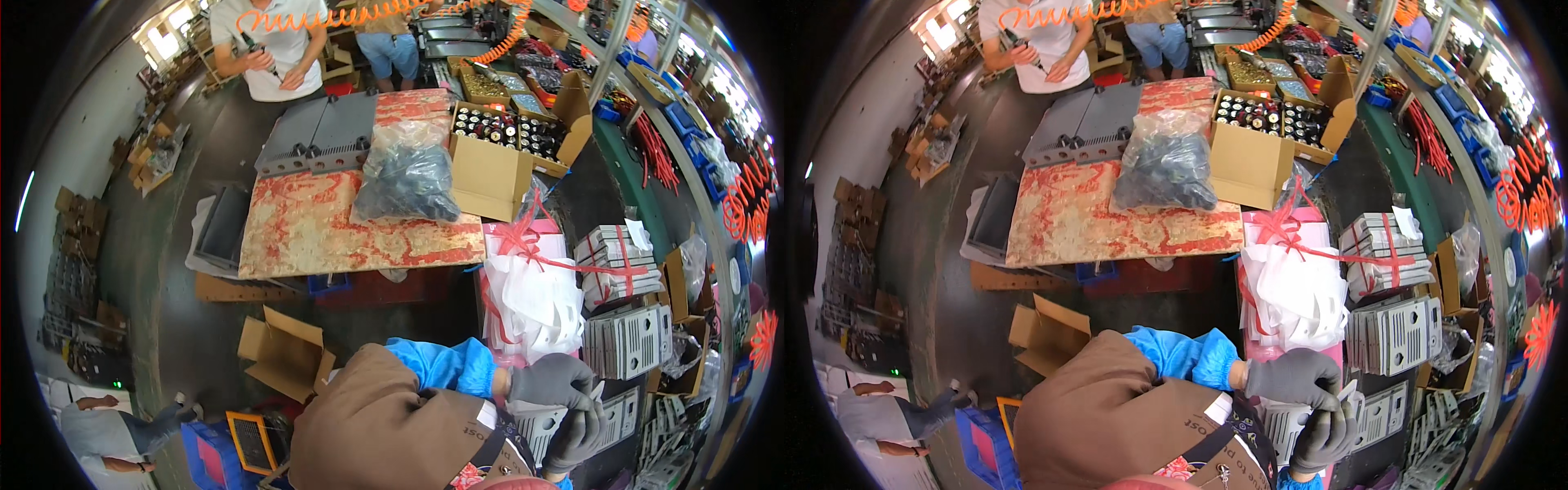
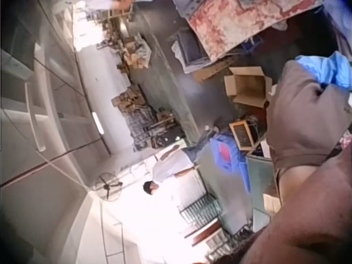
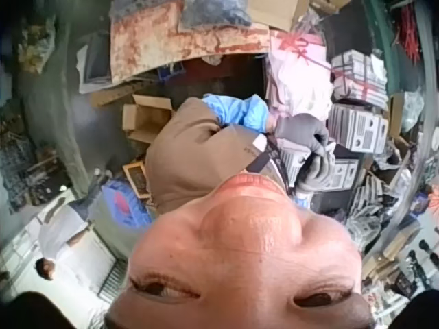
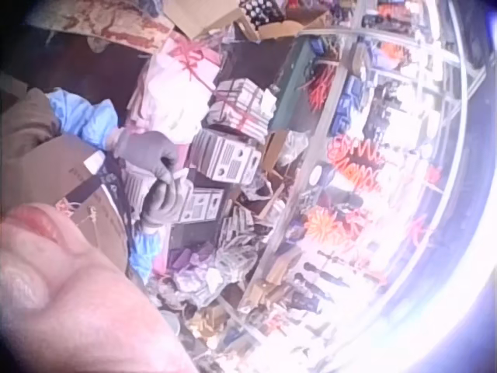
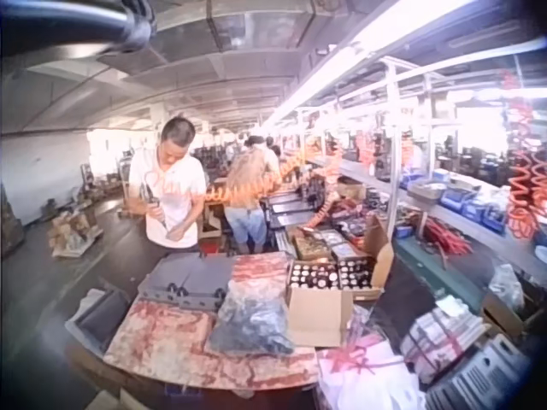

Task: The person assembles small electronic devices by inserting a white plastic insert into a gray plastic casing. They repeatedly pick up a casing, place the insert inside, and set the assembled unit aside. The person also briefly handles a small red component from a box of parts.

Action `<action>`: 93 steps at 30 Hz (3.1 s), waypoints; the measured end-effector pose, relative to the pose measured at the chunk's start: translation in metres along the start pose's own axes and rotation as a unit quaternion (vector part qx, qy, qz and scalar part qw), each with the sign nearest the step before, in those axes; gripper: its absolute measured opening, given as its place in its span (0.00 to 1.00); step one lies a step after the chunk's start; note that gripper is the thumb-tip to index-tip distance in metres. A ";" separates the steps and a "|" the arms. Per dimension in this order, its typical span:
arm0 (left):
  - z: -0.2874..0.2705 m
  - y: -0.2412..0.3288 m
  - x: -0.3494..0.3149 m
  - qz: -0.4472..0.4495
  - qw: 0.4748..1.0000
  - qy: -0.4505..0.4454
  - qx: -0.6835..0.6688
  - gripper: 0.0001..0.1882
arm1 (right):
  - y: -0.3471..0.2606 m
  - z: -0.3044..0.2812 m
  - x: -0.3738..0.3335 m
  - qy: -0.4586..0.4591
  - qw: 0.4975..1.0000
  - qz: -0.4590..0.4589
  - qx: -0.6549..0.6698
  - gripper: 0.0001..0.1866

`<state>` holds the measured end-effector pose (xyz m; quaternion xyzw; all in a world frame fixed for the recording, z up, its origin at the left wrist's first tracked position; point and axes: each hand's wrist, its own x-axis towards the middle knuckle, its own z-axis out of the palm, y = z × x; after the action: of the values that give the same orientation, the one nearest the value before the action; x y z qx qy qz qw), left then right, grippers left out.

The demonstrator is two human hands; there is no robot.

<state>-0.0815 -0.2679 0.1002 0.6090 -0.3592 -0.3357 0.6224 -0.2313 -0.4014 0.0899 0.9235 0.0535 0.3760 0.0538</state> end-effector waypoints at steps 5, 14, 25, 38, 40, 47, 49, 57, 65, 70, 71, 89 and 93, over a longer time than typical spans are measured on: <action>-0.014 -0.005 -0.005 0.020 0.997 0.068 -0.023 0.17 | -0.007 0.009 0.025 -0.016 1.000 -0.017 0.007 0.06; -0.039 -0.020 -0.003 0.003 0.993 0.074 -0.093 0.14 | -0.011 0.033 0.057 -0.055 0.997 -0.059 0.017 0.05; -0.054 -0.014 0.022 0.018 0.986 -0.009 -0.168 0.12 | -0.017 0.047 -0.003 0.045 0.784 0.585 0.202 0.25; 0.011 -0.021 0.027 -0.003 0.995 -0.045 -0.091 0.13 | -0.016 -0.022 -0.074 0.204 0.427 0.722 0.505 0.16; 0.022 -0.016 0.025 -0.019 0.995 -0.053 -0.087 0.13 | -0.021 -0.034 -0.081 0.200 0.478 0.716 0.467 0.18; 0.059 -0.024 0.023 -0.128 0.980 -0.136 -0.067 0.12 | -0.032 -0.057 -0.109 0.183 0.569 0.733 0.324 0.21; 0.064 -0.042 0.020 -0.106 0.985 -0.126 -0.047 0.12 | -0.032 -0.060 -0.133 0.184 0.558 0.735 0.337 0.20; 0.079 -0.048 0.005 -0.064 0.991 -0.119 0.004 0.14 | -0.040 -0.067 -0.135 0.161 0.553 0.760 0.302 0.20; 0.077 -0.068 -0.002 -0.131 0.984 -0.103 -0.059 0.11 | -0.030 -0.072 -0.144 0.116 0.615 0.710 0.321 0.18; 0.056 -0.075 -0.024 -0.141 0.980 -0.105 0.091 0.11 | -0.048 -0.073 -0.161 -0.009 0.637 0.709 0.304 0.12; 0.054 -0.080 -0.025 -0.186 0.969 -0.117 0.115 0.11 | -0.052 -0.071 -0.159 -0.036 0.623 0.721 0.302 0.11; 0.119 -0.132 0.098 -0.190 0.969 -0.083 0.132 0.15 | 0.012 -0.017 -0.186 -0.060 0.659 0.747 0.057 0.16; 0.120 -0.137 0.100 -0.213 0.969 -0.079 0.094 0.14 | 0.016 -0.013 -0.186 -0.072 0.655 0.751 0.046 0.16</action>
<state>-0.1296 -0.4195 -0.0324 0.6988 -0.2996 -0.4722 0.4460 -0.3717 -0.4419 -0.0267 0.6746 -0.6449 0.2177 -0.2857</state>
